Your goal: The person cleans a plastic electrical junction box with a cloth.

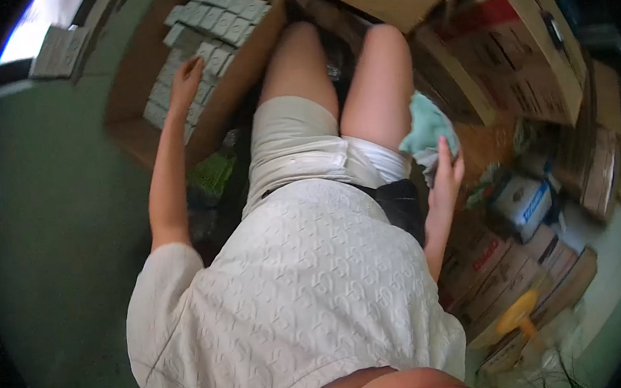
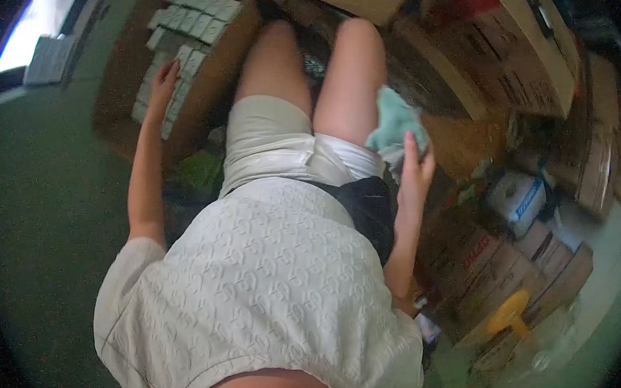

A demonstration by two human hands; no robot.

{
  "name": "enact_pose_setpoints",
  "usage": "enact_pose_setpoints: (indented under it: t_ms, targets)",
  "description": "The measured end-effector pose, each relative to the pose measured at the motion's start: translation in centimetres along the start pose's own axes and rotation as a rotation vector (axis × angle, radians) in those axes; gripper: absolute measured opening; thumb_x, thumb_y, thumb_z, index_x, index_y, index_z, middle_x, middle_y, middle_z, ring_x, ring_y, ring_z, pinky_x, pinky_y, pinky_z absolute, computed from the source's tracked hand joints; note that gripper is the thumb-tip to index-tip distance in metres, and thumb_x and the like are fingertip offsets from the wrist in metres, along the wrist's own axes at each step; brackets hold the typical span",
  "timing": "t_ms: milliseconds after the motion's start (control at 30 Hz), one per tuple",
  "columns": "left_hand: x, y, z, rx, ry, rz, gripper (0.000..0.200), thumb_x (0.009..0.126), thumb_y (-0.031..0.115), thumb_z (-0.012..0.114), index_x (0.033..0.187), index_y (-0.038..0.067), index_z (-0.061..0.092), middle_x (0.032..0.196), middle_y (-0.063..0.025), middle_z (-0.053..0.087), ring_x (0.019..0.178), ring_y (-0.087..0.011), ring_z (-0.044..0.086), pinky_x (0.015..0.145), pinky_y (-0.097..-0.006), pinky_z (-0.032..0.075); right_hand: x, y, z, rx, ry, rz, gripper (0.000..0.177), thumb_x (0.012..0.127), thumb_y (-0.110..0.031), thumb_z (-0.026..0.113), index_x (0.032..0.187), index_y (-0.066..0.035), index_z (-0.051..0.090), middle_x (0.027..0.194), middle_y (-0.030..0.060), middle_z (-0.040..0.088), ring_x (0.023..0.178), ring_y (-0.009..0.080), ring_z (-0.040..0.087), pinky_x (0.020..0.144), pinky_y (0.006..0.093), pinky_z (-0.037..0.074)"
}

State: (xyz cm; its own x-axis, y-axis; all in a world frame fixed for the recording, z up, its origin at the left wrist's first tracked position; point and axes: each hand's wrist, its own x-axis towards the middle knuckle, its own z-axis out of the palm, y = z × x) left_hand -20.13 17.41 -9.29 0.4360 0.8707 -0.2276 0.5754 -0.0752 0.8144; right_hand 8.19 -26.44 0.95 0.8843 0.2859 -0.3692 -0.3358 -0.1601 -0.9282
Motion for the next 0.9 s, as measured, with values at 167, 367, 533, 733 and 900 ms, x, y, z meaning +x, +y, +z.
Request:
enact_pose_setpoints:
  t_ms: [167,367,533,733,900]
  targets:
    - [3.7,-1.4,2.0,0.591,0.175,0.012,0.091,0.082,0.067,0.063,0.140,-0.003,0.047,0.135,-0.0240,0.055,0.125,-0.0341,0.055,0.098,-0.0425,0.047,1.7,-1.2,0.5,0.000,-0.140,0.043,0.044,0.091,-0.021,0.070,0.127,0.003,0.058,0.123,0.0098,0.063,0.110,0.0184,0.060,0.093,0.0308,0.047]
    - [7.6,-3.0,2.9,0.075,-0.102,-0.517,0.108,0.076,0.074,0.063,0.132,-0.017,0.047,0.137,-0.0300,0.050,0.116,-0.0370,0.061,0.088,-0.0473,0.053,3.9,-2.9,4.3,-0.229,-0.353,-0.103,0.034,0.093,-0.016,0.066,0.123,0.000,0.062,0.121,0.0102,0.063,0.107,0.0170,0.059,0.094,0.0308,0.045]
    - [4.9,2.0,0.8,0.227,-0.046,-0.579,0.091,0.080,0.060,0.068,0.130,-0.014,0.049,0.134,-0.0269,0.053,0.115,-0.0359,0.060,0.090,-0.0433,0.051,8.3,-3.2,6.7,-0.110,-0.343,-0.093,0.020,0.091,-0.015,0.066,0.108,-0.004,0.069,0.103,0.0045,0.069,0.091,0.0122,0.064,0.079,0.0268,0.051]
    - [-1.7,10.7,2.0,-0.405,0.422,0.159,0.059,0.094,0.038,0.058,0.136,-0.002,0.046,0.135,-0.0184,0.053,0.120,-0.0287,0.055,0.095,-0.0394,0.049,10.0,-7.0,11.8,-0.015,-0.343,-0.078,0.019,0.092,-0.018,0.065,0.103,-0.004,0.070,0.096,0.0028,0.069,0.086,0.0109,0.063,0.075,0.0261,0.050]
    - [-4.2,19.8,6.2,-1.008,-0.172,0.025,0.061,0.096,0.051,0.044,0.140,0.009,0.044,0.137,-0.0141,0.051,0.123,-0.0267,0.055,0.094,-0.0494,0.049,10.8,-9.9,14.5,-0.013,-0.331,-0.387,0.026,0.094,-0.019,0.064,0.111,0.001,0.067,0.097,0.0033,0.068,0.088,0.0128,0.063,0.082,0.0277,0.050]
